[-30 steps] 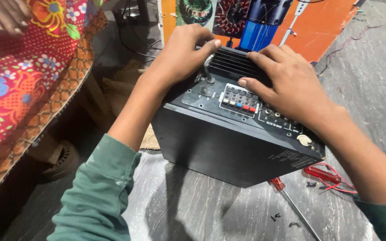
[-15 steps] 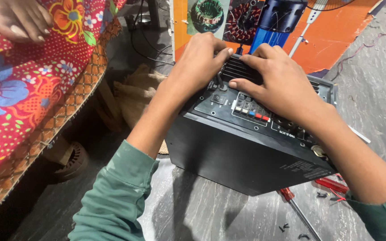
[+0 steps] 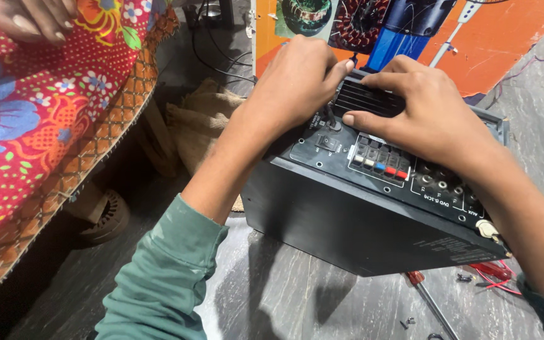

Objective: The person uses a screwdriver to remove screws from a speaker enclosure, then installs an amplifier board inside. They secure the board with screws and adjust internal components.

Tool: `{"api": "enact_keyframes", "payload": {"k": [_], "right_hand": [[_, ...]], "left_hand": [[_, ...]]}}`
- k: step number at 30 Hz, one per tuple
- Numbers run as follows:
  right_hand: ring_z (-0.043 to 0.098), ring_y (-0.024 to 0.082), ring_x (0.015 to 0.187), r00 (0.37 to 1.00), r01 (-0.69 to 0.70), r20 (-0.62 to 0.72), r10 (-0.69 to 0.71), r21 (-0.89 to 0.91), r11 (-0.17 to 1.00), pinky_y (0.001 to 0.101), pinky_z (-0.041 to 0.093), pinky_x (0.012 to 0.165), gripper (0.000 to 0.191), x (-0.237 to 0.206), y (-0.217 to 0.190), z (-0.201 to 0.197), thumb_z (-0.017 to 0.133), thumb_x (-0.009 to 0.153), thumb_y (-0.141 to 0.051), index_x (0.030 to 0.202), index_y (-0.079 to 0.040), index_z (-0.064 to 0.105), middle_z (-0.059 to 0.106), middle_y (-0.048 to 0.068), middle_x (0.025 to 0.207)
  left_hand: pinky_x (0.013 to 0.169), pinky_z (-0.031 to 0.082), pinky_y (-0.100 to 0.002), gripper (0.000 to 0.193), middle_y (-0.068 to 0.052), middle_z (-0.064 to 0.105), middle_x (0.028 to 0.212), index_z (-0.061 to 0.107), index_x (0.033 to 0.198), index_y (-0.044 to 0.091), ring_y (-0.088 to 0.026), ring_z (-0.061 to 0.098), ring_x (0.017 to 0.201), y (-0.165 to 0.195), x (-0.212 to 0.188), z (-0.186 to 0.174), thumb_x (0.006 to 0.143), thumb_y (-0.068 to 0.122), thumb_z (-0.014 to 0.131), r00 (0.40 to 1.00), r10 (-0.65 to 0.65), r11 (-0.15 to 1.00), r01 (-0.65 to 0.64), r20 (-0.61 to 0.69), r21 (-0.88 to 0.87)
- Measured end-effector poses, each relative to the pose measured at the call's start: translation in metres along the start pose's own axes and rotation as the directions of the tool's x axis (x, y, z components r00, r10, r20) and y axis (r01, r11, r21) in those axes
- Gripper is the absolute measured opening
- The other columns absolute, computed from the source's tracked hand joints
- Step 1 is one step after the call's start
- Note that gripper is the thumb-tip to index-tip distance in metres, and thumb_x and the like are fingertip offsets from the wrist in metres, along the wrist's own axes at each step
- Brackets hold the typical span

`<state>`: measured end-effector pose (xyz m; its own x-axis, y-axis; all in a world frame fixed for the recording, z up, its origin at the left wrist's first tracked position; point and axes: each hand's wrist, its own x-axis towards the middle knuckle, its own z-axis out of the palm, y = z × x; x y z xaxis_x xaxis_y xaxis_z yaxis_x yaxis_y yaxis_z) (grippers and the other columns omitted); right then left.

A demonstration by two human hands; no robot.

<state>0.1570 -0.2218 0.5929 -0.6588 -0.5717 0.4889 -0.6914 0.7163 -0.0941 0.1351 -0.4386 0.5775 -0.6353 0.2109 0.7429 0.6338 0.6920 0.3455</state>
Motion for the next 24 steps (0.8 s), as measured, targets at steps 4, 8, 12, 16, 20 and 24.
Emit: {"api": "enact_keyframes", "payload": {"k": [4, 8, 12, 16, 20, 24], "right_hand": [[0.064, 0.036, 0.1, 0.998, 0.014, -0.066, -0.018, -0.05, 0.999, 0.0485, 0.051, 0.087, 0.062, -0.005, 0.0, 0.005, 0.08, 0.085, -0.052, 0.12, -0.002, 0.074, 0.063, 0.017, 0.105], [0.063, 0.036, 0.101, 0.994, 0.014, -0.103, -0.021, -0.064, 0.998, 0.0489, 0.05, 0.087, 0.059, -0.008, 0.001, 0.007, 0.079, 0.088, -0.051, 0.122, -0.003, 0.074, 0.063, 0.017, 0.106], [0.062, 0.036, 0.105, 0.985, 0.086, -0.144, -0.1, -0.1, 0.991, 0.0486, 0.05, 0.089, 0.057, -0.005, 0.005, 0.01, 0.079, 0.09, -0.05, 0.122, -0.003, 0.074, 0.063, 0.016, 0.107], [0.06, 0.035, 0.105, 0.98, 0.133, -0.14, -0.144, -0.085, 0.987, 0.0482, 0.049, 0.088, 0.058, -0.002, 0.01, 0.014, 0.079, 0.089, -0.051, 0.122, -0.004, 0.074, 0.062, 0.016, 0.104], [0.061, 0.034, 0.104, 0.984, 0.131, -0.117, -0.137, -0.059, 0.99, 0.0476, 0.05, 0.089, 0.058, 0.0, 0.014, 0.015, 0.079, 0.089, -0.053, 0.121, -0.005, 0.074, 0.061, 0.015, 0.103], [0.063, 0.035, 0.106, 0.981, 0.074, -0.171, -0.094, -0.124, 0.99, 0.0484, 0.051, 0.09, 0.059, 0.0, 0.017, 0.021, 0.08, 0.085, -0.057, 0.114, -0.005, 0.076, 0.068, 0.014, 0.106]], "left_hand": [[0.077, 0.05, -0.052, 0.038, -0.025, 0.068, 0.087, 0.071, 0.077, -0.006, -0.043, 0.066, 0.084, -0.002, -0.003, 0.005, 0.096, 0.027, 0.067, 0.999, 0.04, 0.999, -0.04, -0.029, 0.009], [0.082, 0.048, -0.052, 0.041, -0.023, 0.068, 0.097, 0.07, 0.075, -0.006, -0.042, 0.065, 0.09, -0.002, -0.005, 0.007, 0.098, 0.027, 0.065, 0.999, 0.046, 0.999, -0.046, -0.016, -0.014], [0.082, 0.049, -0.051, 0.044, -0.022, 0.069, 0.1, 0.067, 0.074, -0.008, -0.042, 0.066, 0.091, 0.001, -0.006, 0.004, 0.099, 0.029, 0.064, 0.999, 0.052, 0.998, -0.052, 0.005, -0.034], [0.082, 0.049, -0.052, 0.046, -0.021, 0.068, 0.097, 0.068, 0.075, -0.006, -0.042, 0.065, 0.09, 0.0, -0.005, 0.001, 0.1, 0.032, 0.063, 0.997, -0.028, 0.999, 0.026, 0.075, 0.023], [0.082, 0.049, -0.052, 0.045, -0.02, 0.069, 0.098, 0.07, 0.076, -0.005, -0.041, 0.065, 0.091, -0.004, -0.005, 0.005, 0.1, 0.032, 0.061, 0.997, -0.023, 0.999, 0.02, 0.07, 0.035], [0.084, 0.049, -0.052, 0.04, -0.019, 0.07, 0.097, 0.072, 0.081, -0.003, -0.041, 0.066, 0.095, -0.008, -0.009, 0.011, 0.099, 0.03, 0.061, 0.997, 0.079, 0.997, -0.079, -0.005, 0.002]]}}
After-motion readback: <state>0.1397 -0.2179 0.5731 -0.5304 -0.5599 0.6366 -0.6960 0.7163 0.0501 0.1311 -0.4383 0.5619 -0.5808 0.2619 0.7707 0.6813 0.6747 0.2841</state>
